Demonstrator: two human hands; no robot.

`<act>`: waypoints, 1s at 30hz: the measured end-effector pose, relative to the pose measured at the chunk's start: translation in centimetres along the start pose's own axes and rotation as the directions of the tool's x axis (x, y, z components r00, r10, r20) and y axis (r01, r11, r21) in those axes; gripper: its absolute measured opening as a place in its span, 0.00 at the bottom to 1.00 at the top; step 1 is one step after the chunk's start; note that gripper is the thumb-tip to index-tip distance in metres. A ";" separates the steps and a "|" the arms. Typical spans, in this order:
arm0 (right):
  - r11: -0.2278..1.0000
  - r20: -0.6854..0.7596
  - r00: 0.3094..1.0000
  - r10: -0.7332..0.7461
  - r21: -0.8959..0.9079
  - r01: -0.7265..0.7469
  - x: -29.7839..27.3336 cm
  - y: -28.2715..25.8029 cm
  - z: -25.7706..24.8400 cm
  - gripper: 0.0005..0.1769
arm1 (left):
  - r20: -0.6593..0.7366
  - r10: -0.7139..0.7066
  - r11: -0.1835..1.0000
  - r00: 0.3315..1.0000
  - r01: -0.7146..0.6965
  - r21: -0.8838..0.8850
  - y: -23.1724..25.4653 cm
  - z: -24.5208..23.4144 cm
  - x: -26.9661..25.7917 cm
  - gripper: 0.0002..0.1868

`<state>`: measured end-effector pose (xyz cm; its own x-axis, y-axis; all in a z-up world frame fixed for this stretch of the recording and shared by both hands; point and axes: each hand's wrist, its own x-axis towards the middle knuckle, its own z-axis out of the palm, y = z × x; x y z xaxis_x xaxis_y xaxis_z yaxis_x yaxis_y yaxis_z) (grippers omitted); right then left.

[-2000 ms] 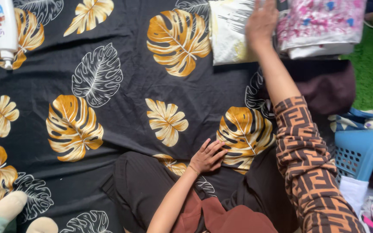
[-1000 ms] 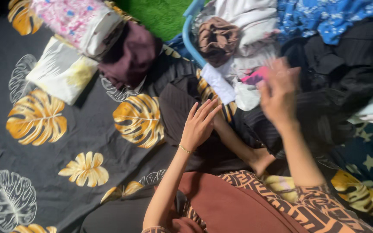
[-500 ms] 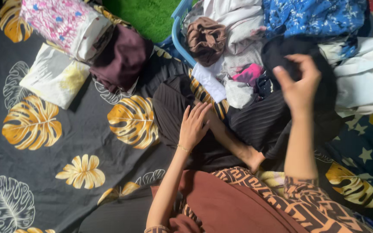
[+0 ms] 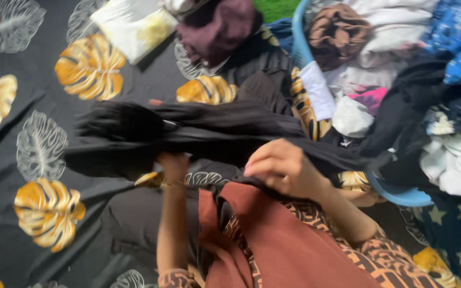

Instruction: The person folds a light-colored patterned shirt and a dark striped shirt on a bed, smoothing and aligning each piece before folding it into a compact rectangle. The folded shirts are placed on a growing pile to the side.

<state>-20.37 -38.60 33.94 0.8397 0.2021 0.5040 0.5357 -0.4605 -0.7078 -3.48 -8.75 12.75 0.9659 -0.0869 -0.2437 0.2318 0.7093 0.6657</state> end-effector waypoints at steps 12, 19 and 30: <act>0.805 0.140 0.906 0.399 -0.527 -0.273 -4.7 6.7 6.5 0.29 | -0.524 0.029 0.984 0.851 0.069 0.167 -1.0 -15.9 4.4 0.28; 0.985 0.496 0.852 0.165 -0.048 -0.163 -1.8 4.2 10.3 0.12 | -0.396 -0.260 0.893 0.881 0.375 0.248 -5.9 -9.5 -1.6 0.38; 0.931 0.544 0.839 0.005 0.304 -0.202 2.7 5.2 14.3 0.13 | 0.039 0.899 -0.149 0.436 0.220 0.964 14.9 -11.0 -13.8 0.38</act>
<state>-14.01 -28.08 24.50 0.7558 0.6373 0.1505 0.3557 -0.2067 -0.9114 -14.65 10.72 18.32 0.6336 0.5726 0.5202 0.2893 -0.7990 0.5271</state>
